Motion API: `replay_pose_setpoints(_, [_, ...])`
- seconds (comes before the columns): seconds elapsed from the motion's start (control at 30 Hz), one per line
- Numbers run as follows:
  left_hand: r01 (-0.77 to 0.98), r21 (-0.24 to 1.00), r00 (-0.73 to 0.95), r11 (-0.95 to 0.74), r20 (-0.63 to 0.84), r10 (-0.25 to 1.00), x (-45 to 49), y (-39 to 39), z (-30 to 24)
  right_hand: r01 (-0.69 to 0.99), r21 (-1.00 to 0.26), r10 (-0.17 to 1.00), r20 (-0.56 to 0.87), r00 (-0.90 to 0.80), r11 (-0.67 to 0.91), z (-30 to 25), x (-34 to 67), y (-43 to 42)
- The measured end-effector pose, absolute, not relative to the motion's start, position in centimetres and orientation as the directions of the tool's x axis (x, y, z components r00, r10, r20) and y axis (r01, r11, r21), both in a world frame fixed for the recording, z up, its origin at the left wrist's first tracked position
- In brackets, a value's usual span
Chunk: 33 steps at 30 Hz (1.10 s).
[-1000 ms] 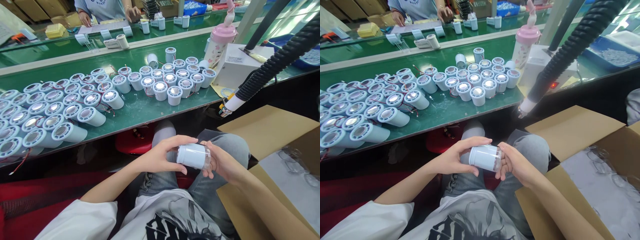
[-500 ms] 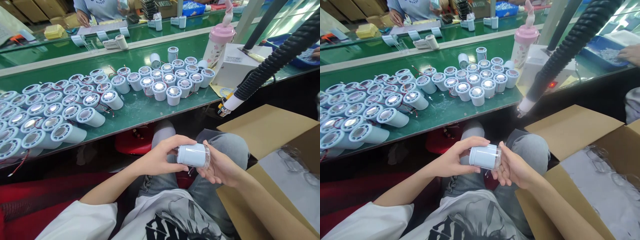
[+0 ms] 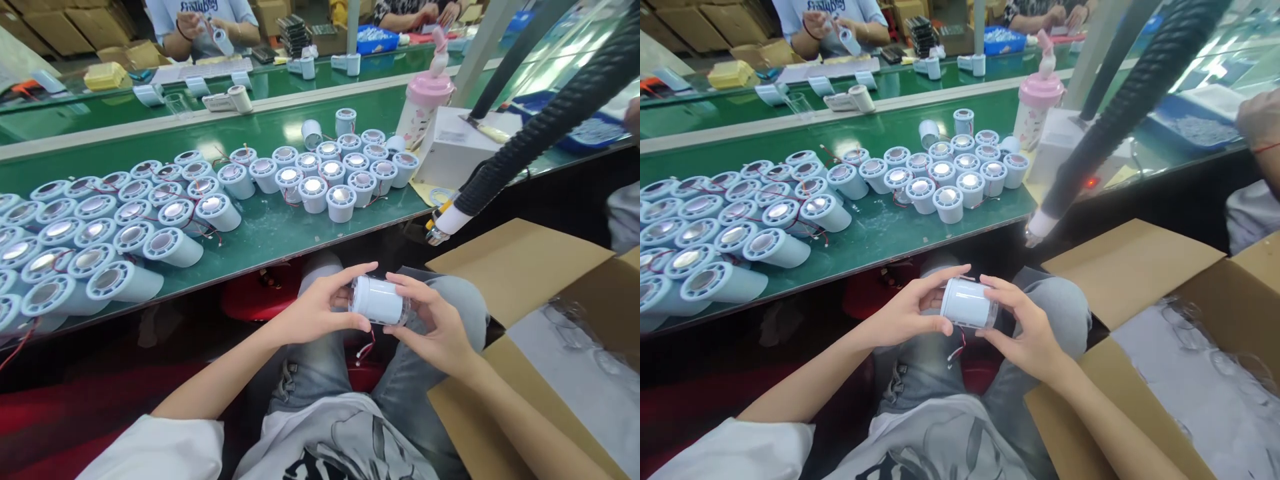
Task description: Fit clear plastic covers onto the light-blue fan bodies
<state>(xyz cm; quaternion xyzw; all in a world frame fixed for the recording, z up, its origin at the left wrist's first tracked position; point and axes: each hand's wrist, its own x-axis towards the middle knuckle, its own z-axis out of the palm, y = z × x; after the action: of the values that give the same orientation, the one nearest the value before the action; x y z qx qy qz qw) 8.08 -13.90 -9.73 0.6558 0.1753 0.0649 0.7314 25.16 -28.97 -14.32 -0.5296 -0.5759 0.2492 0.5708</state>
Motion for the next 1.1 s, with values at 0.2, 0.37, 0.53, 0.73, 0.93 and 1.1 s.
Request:
replay_pose_setpoints(0.2, [0.097,0.962,0.944,0.255,-0.17,0.283,16.1,-10.9,-11.2,0.01,-0.953,0.684,0.224,0.694,0.303,-16.7,25.1,-27.5])
replay_pose_setpoints(0.37, [0.075,0.973,0.975,0.218,-0.118,0.189,20.0,-9.3,-10.2,-0.143,-0.939,0.624,0.09,0.776,0.312,-16.2,25.7,-26.1])
replay_pose_setpoints(0.53, [0.096,0.976,0.971,0.194,-0.135,0.195,19.4,-8.7,-10.6,-0.193,-0.93,0.656,0.064,0.752,0.313,-15.9,25.7,-25.8])
replay_pose_setpoints(0.73, [0.096,0.98,0.984,0.172,-0.119,0.133,16.0,-8.4,-10.6,-0.339,-0.924,0.858,-0.026,0.513,0.175,-15.0,26.3,-26.9])
replay_pose_setpoints(0.93, [0.119,0.993,0.992,0.016,-0.12,0.04,12.3,-9.3,-8.8,-0.505,-0.862,0.96,-0.109,0.257,0.038,-14.5,26.3,-27.7])
replay_pose_setpoints(1.1, [0.074,0.996,0.992,-0.044,-0.068,0.108,10.9,-10.6,-9.1,-0.437,-0.899,0.973,-0.117,0.198,-0.02,-13.2,26.3,-27.9])
